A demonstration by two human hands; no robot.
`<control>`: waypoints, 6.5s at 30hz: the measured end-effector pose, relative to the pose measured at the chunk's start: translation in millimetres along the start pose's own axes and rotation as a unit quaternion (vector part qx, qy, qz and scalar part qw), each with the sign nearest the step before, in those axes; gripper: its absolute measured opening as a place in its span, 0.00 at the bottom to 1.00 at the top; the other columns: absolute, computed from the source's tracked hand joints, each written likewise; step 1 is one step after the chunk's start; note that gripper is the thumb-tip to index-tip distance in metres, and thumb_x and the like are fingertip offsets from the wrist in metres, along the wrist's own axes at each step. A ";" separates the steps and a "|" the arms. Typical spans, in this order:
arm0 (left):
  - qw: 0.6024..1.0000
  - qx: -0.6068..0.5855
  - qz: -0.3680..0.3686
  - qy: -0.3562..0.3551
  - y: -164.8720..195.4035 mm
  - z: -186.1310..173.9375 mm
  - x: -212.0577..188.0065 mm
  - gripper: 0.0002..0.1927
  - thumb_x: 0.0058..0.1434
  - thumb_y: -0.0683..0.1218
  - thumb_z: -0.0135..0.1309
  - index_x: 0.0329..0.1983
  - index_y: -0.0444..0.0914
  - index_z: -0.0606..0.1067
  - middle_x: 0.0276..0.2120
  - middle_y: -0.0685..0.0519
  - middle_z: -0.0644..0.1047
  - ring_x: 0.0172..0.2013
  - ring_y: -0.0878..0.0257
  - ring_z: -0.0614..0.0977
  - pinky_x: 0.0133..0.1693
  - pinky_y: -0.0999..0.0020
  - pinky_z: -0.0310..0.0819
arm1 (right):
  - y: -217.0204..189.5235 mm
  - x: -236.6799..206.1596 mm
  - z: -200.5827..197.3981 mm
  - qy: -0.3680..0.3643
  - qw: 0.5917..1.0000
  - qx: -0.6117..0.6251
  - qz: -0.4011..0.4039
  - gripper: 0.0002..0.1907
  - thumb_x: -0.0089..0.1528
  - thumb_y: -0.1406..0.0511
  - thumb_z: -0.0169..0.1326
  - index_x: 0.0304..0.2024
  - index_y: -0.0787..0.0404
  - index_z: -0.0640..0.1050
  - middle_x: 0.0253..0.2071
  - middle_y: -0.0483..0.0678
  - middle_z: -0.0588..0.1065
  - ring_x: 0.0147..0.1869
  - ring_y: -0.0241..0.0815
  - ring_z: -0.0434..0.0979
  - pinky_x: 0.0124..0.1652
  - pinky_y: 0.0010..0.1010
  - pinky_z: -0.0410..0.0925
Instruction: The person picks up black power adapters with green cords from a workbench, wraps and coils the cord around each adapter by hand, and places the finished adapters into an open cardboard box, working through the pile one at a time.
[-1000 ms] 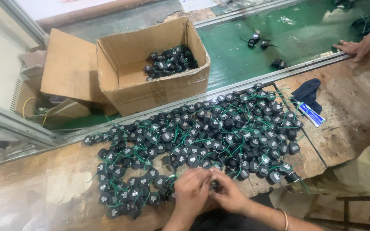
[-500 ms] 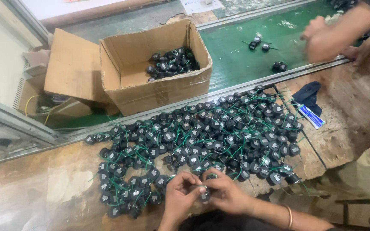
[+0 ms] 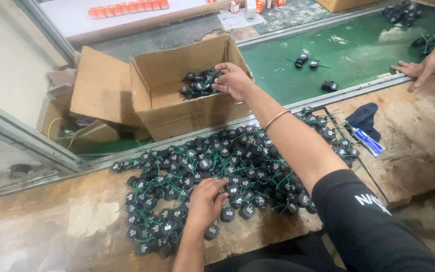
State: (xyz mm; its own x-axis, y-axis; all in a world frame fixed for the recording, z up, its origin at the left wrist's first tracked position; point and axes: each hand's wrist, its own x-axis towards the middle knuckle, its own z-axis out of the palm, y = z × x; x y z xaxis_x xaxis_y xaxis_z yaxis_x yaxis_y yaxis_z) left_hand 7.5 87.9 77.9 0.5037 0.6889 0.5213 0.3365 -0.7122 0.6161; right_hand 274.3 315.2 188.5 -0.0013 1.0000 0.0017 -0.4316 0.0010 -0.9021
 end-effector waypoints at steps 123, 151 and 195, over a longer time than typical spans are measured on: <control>0.977 0.170 -0.105 0.073 -24.4 16.3 39.2 0.06 0.47 0.43 0.66 0.29 0.41 0.84 0.51 0.52 0.78 0.55 0.52 0.75 0.51 0.56 0.72 | 162.8 -374.1 8.4 -0.151 0.891 -0.394 -0.168 0.22 0.57 0.74 0.62 0.54 0.62 0.78 0.56 0.51 0.80 0.65 0.52 0.77 0.60 0.41 0.69; 0.977 -0.171 0.033 0.125 58.9 12.8 -15.6 0.07 0.55 0.37 0.66 0.37 0.37 0.81 0.35 0.52 0.85 0.34 0.57 0.86 0.38 0.64 0.80 | 190.7 -359.4 -23.6 -0.018 0.974 0.122 0.192 0.23 0.57 0.75 0.61 0.54 0.63 0.72 0.41 0.51 0.79 0.42 0.43 0.83 0.33 0.36 0.78; 0.990 -0.120 -0.058 0.050 68.4 13.1 -19.4 0.12 0.56 0.37 0.63 0.44 0.38 0.83 0.41 0.49 0.83 0.44 0.52 0.84 0.46 0.61 0.78 | 192.9 -369.8 1.7 -0.031 0.989 -0.106 0.096 0.28 0.62 0.65 0.60 0.63 0.60 0.68 0.44 0.43 0.75 0.45 0.30 0.73 0.39 0.25 0.72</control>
State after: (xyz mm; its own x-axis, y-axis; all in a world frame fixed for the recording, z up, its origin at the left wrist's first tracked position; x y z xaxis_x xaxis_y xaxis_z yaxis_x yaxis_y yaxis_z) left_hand 31.2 24.1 102.1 0.3867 0.7833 0.4868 0.1824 -0.5824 0.7922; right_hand 190.1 -54.4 14.6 -0.1225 0.9800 -0.1571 -0.2189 -0.1811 -0.9588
